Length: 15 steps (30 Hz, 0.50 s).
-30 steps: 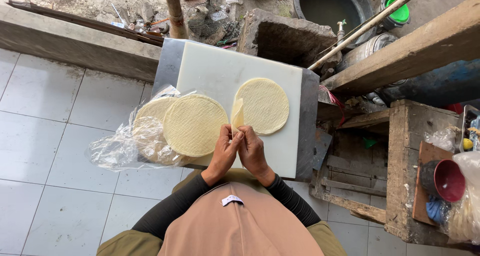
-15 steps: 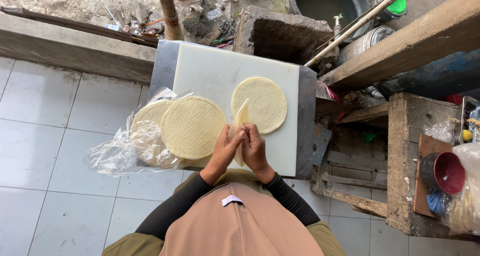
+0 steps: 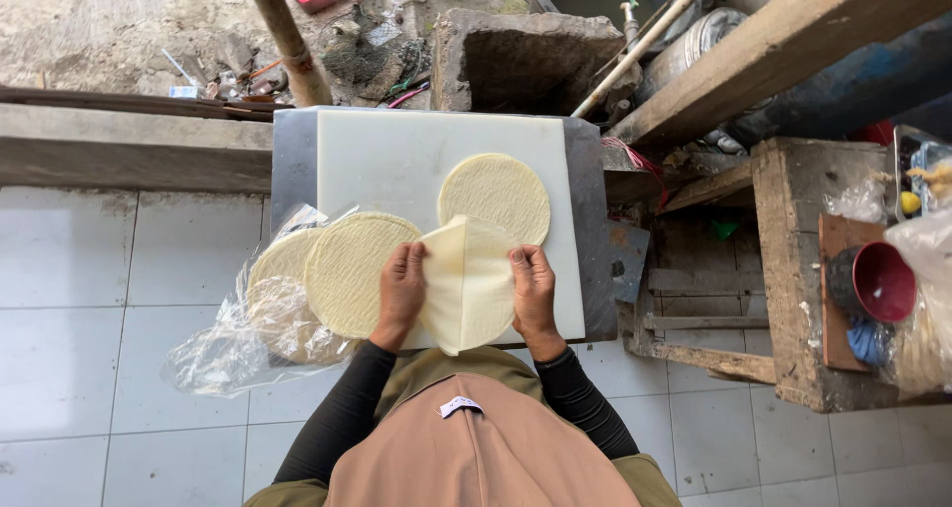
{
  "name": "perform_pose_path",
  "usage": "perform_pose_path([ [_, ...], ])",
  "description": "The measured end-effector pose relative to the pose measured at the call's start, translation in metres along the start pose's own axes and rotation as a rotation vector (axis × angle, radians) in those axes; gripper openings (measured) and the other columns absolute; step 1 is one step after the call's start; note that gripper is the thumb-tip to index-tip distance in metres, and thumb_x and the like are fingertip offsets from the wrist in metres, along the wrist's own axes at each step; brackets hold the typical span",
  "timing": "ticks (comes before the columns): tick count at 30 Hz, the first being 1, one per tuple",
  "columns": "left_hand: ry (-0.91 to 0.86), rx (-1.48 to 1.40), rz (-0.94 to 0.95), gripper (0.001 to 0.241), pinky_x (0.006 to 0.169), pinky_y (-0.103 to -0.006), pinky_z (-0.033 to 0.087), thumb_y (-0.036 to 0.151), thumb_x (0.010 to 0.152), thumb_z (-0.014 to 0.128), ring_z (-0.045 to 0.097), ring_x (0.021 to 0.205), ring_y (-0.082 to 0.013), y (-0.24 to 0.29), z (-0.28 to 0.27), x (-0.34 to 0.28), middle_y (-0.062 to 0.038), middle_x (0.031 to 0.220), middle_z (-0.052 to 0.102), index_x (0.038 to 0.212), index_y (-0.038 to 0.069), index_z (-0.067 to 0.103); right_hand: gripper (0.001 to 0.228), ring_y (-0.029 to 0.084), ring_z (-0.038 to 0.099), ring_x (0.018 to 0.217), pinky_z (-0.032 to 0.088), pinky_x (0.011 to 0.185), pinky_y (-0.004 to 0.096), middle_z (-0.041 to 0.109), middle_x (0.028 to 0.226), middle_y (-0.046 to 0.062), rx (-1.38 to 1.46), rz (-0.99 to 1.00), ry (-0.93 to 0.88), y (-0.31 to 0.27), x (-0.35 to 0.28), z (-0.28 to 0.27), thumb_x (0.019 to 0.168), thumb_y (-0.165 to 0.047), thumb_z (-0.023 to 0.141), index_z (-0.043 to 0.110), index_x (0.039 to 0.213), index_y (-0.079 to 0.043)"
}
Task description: The person peels apart thin, round sheets of dough from a stack on a cutting board and moves them one at a time to an adjacent stack.
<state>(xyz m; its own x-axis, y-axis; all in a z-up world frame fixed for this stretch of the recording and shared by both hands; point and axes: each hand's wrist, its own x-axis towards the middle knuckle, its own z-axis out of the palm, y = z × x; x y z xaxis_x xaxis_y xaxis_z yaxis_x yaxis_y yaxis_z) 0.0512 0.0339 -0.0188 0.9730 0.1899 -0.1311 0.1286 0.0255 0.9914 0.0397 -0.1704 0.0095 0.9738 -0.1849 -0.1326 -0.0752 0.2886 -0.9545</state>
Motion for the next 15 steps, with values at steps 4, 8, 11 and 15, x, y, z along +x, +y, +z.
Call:
perform_pose_path([
  [4, 0.018, 0.112, 0.092, 0.030, 0.056, -0.0255, 0.043, 0.028, 0.108, 0.055, 0.048, 0.064, -0.0068, -0.002, -0.030, 0.018, 0.001, 0.072, 0.058, 0.093, 0.005, 0.066, 0.016, 0.003, 0.052, 0.078, 0.048, 0.069, 0.020, 0.060, 0.088, -0.004, -0.001, -0.073, 0.094, 0.006, 0.000, -0.024, 0.106, -0.022, 0.061, 0.063, 0.102, -0.007],
  [8, 0.072, 0.244, 0.013, 0.030, 0.050, -0.0286, 0.041, 0.029, 0.109, 0.055, 0.049, 0.057, -0.0096, -0.008, -0.061, 0.036, -0.001, 0.066, 0.057, 0.093, 0.006, 0.067, 0.015, 0.004, 0.049, 0.077, 0.045, 0.068, 0.020, 0.059, 0.088, -0.004, 0.023, -0.065, 0.219, 0.024, 0.003, -0.058, 0.106, -0.020, 0.062, 0.064, 0.103, -0.006],
  [11, 0.093, 0.339, 0.059, 0.030, 0.051, -0.0291, 0.043, 0.028, 0.110, 0.056, 0.051, 0.058, -0.0093, -0.015, -0.089, 0.047, -0.001, 0.068, 0.060, 0.094, 0.005, 0.067, 0.014, 0.004, 0.051, 0.080, 0.047, 0.072, 0.021, 0.061, 0.090, -0.004, -0.016, -0.069, 0.248, 0.048, 0.007, -0.089, 0.105, -0.019, 0.060, 0.063, 0.103, -0.005],
  [15, 0.107, 0.473, 0.078, 0.028, 0.056, -0.0316, 0.045, 0.025, 0.110, 0.062, 0.052, 0.061, -0.0130, -0.024, -0.108, 0.046, -0.008, 0.070, 0.063, 0.095, 0.001, 0.067, 0.016, 0.006, 0.051, 0.080, 0.046, 0.072, 0.023, 0.060, 0.089, -0.003, -0.205, -0.013, 0.334, 0.090, 0.003, -0.118, 0.106, -0.018, 0.060, 0.062, 0.101, -0.003],
])
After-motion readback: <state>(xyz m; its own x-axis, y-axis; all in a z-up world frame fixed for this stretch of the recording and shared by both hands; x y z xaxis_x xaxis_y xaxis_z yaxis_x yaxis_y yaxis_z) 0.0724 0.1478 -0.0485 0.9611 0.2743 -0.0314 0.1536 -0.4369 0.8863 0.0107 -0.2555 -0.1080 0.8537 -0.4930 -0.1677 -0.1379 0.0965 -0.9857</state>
